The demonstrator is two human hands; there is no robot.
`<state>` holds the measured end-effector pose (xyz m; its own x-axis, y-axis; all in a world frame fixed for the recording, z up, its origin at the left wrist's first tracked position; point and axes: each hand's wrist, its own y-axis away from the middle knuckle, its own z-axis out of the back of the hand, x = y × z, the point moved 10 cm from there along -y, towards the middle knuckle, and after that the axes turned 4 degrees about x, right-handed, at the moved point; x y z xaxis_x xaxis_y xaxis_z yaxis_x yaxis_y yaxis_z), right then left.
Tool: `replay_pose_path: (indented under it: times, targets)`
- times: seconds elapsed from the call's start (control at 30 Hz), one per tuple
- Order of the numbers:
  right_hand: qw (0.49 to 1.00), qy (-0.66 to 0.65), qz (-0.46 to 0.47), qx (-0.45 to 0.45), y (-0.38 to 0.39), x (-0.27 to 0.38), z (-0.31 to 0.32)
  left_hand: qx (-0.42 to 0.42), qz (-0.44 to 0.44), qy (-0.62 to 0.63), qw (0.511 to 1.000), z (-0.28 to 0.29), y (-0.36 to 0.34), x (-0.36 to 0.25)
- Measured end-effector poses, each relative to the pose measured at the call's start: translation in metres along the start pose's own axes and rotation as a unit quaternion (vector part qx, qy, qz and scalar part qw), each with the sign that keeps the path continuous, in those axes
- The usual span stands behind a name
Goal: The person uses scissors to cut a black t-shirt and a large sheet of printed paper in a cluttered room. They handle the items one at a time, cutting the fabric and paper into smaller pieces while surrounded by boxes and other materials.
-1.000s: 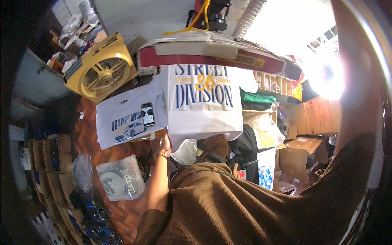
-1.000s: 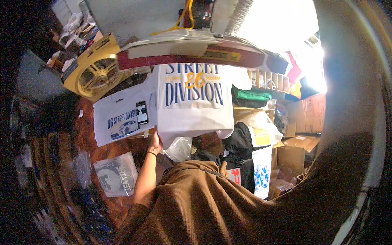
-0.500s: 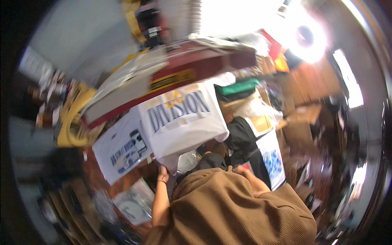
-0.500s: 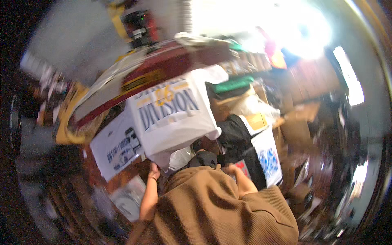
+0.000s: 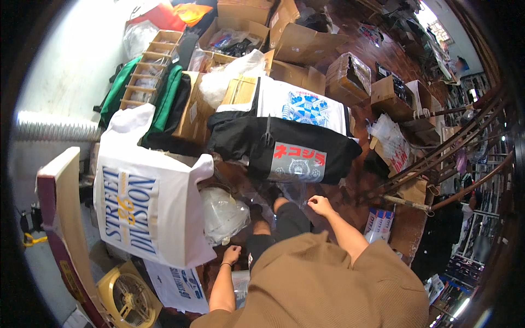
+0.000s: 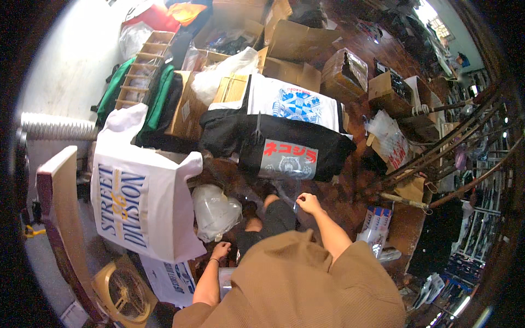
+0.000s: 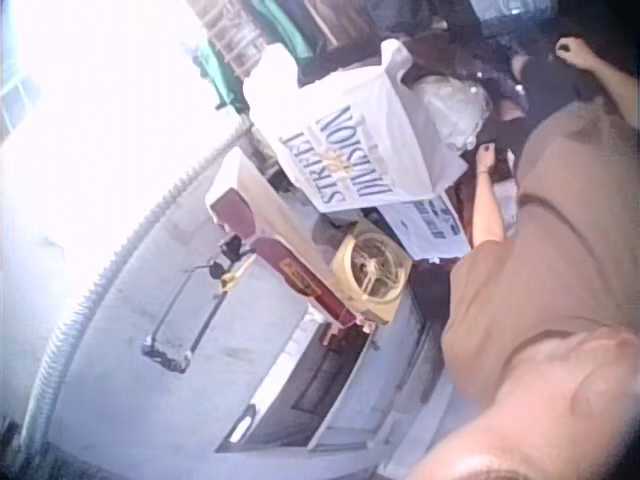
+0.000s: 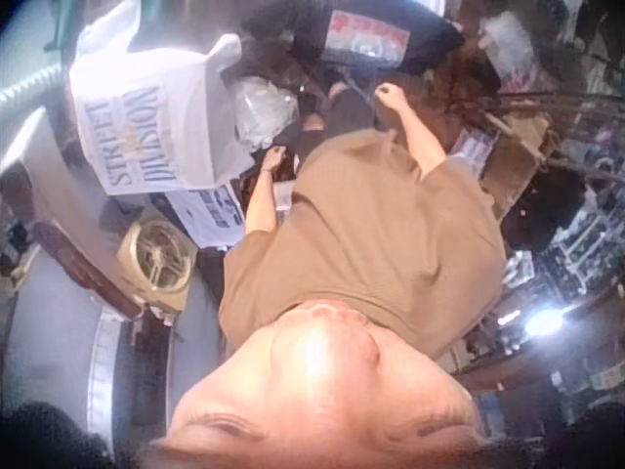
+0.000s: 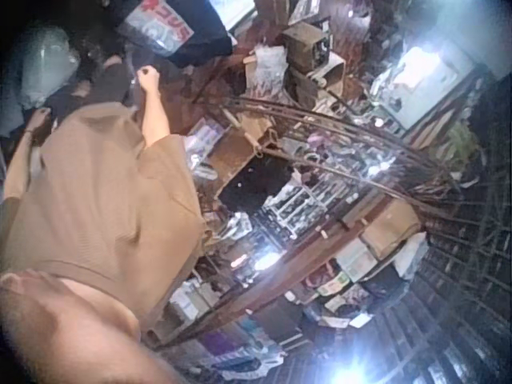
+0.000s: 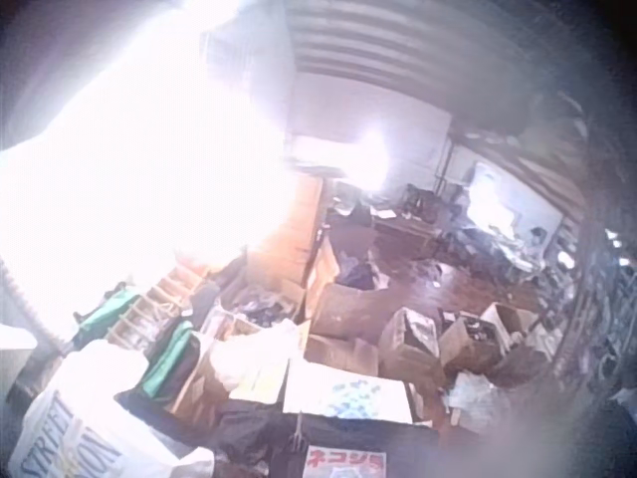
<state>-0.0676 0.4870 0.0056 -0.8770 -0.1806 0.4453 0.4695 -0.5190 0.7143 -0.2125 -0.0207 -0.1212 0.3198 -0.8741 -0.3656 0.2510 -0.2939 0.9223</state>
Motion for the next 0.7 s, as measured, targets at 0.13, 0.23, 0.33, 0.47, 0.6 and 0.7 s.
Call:
replay_pose_path:
  times: [0.13,0.23,0.33,0.47,0.6,0.7]
  targets:
    - [0.984,0.083,0.127,-0.091,-0.093,0.037,-0.002,-0.129,-0.183,-0.106,0.969,0.038,-0.033,-0.159]
    - [0.953,0.071,0.231,-0.183,-0.164,0.083,-0.001,-0.212,-0.426,-0.139,0.868,0.035,-0.036,-0.348]
    - [0.914,0.133,0.298,-0.24,-0.211,0.158,0.012,-0.25,-0.485,-0.187,0.817,0.021,-0.068,-0.464]
    - [0.886,0.152,0.375,-0.228,-0.242,0.189,0.013,-0.29,-0.37,-0.393,0.791,-0.003,-0.143,-0.507]
    - [0.881,0.109,0.406,-0.218,-0.258,0.182,0.02,-0.253,-0.314,-0.447,0.798,-0.014,-0.183,-0.507]
    - [0.875,0.08,0.427,-0.214,-0.261,0.181,0.027,-0.235,-0.325,-0.444,0.801,-0.016,-0.189,-0.508]
